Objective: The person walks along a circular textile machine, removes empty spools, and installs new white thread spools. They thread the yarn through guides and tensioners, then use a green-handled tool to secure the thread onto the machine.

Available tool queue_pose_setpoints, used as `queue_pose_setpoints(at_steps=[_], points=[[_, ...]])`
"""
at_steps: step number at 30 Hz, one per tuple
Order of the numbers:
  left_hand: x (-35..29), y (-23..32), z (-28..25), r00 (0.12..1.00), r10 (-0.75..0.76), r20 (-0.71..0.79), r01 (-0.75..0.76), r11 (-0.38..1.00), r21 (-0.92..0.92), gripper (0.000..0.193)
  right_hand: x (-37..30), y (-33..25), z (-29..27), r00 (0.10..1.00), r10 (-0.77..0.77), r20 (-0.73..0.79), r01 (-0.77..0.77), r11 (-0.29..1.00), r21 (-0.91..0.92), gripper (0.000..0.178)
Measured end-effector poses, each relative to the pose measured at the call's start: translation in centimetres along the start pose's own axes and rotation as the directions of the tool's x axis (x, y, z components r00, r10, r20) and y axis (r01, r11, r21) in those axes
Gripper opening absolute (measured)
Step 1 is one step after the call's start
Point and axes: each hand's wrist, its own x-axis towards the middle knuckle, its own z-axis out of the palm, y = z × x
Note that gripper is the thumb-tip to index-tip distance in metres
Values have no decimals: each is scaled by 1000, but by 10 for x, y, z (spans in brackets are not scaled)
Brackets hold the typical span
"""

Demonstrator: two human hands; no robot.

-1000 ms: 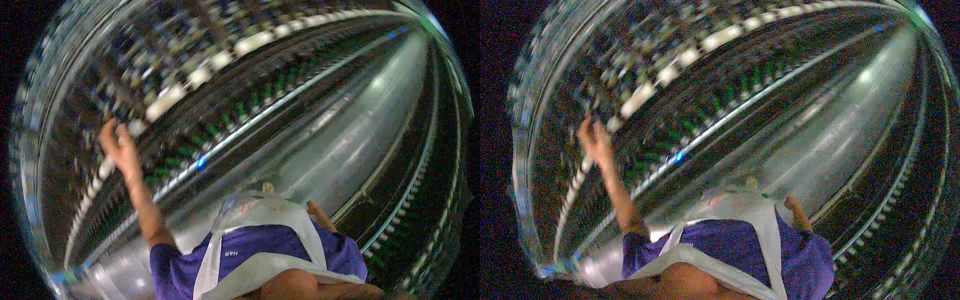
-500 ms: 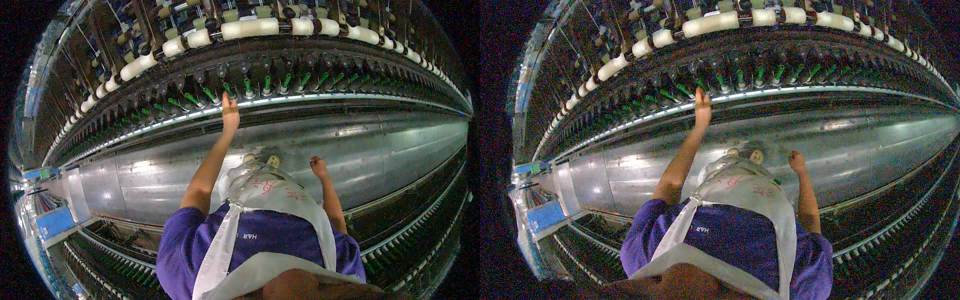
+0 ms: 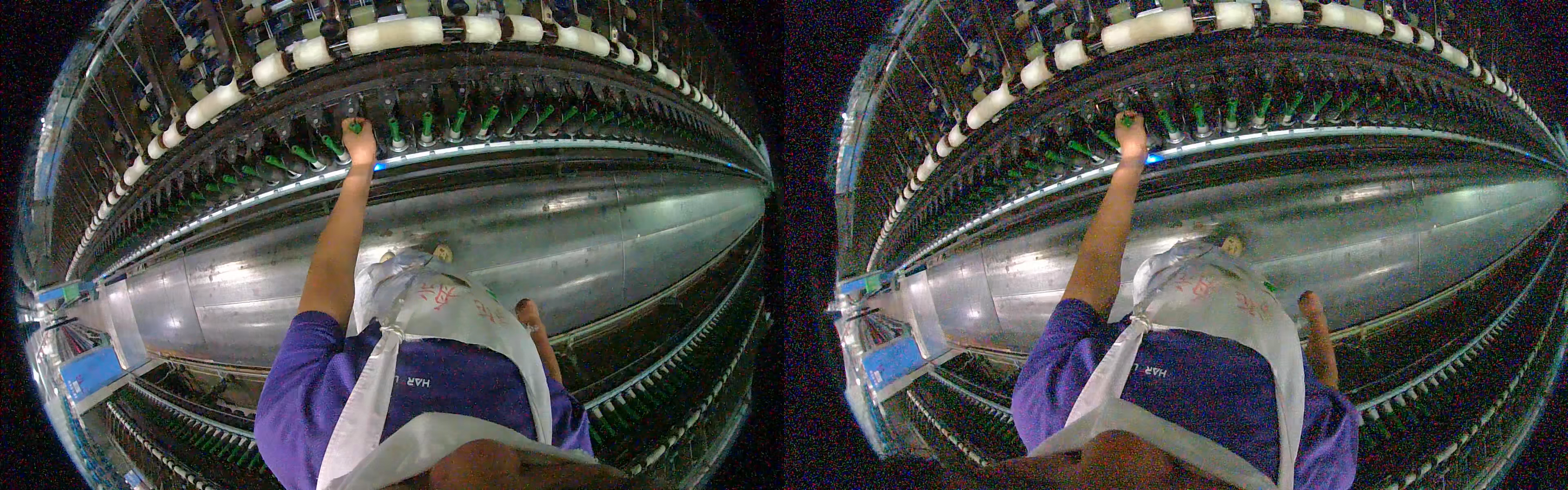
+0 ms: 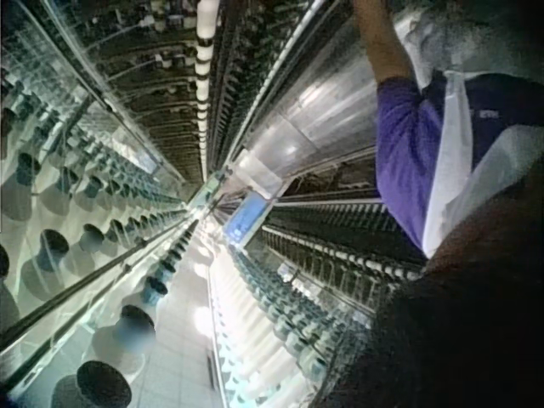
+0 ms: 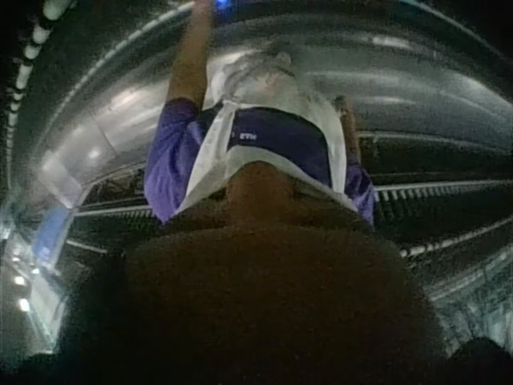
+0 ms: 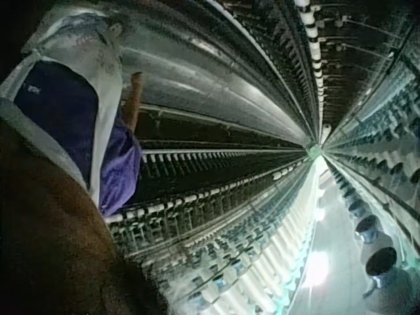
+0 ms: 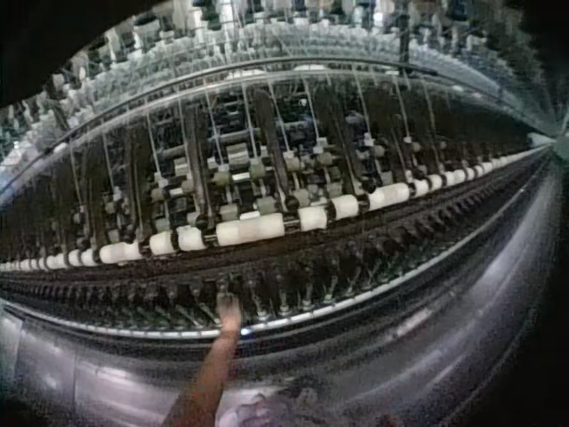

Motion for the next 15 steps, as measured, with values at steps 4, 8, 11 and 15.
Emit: queue_pose_setpoints(at_steps=[4, 8, 11, 15], points=[[-5, 79, -3, 998, -3, 57, 7, 998, -64, 14, 20, -18, 0, 989, 130, -65, -143, 950, -278, 23], [-41, 147, -35, 985, 88, 148, -61, 982, -181, 19, 75, -77, -16, 987, -10, -162, -27, 974, -226, 20], [-58, 158, -67, 965, -86, 249, 155, 950, -271, 19, 124, -157, -41, 986, 52, -160, -69, 992, -102, 18], [-57, 142, -109, 814, -481, 324, 580, 673, -459, 41, 166, -299, -92, 952, -204, -226, 187, 978, -98, 18]])
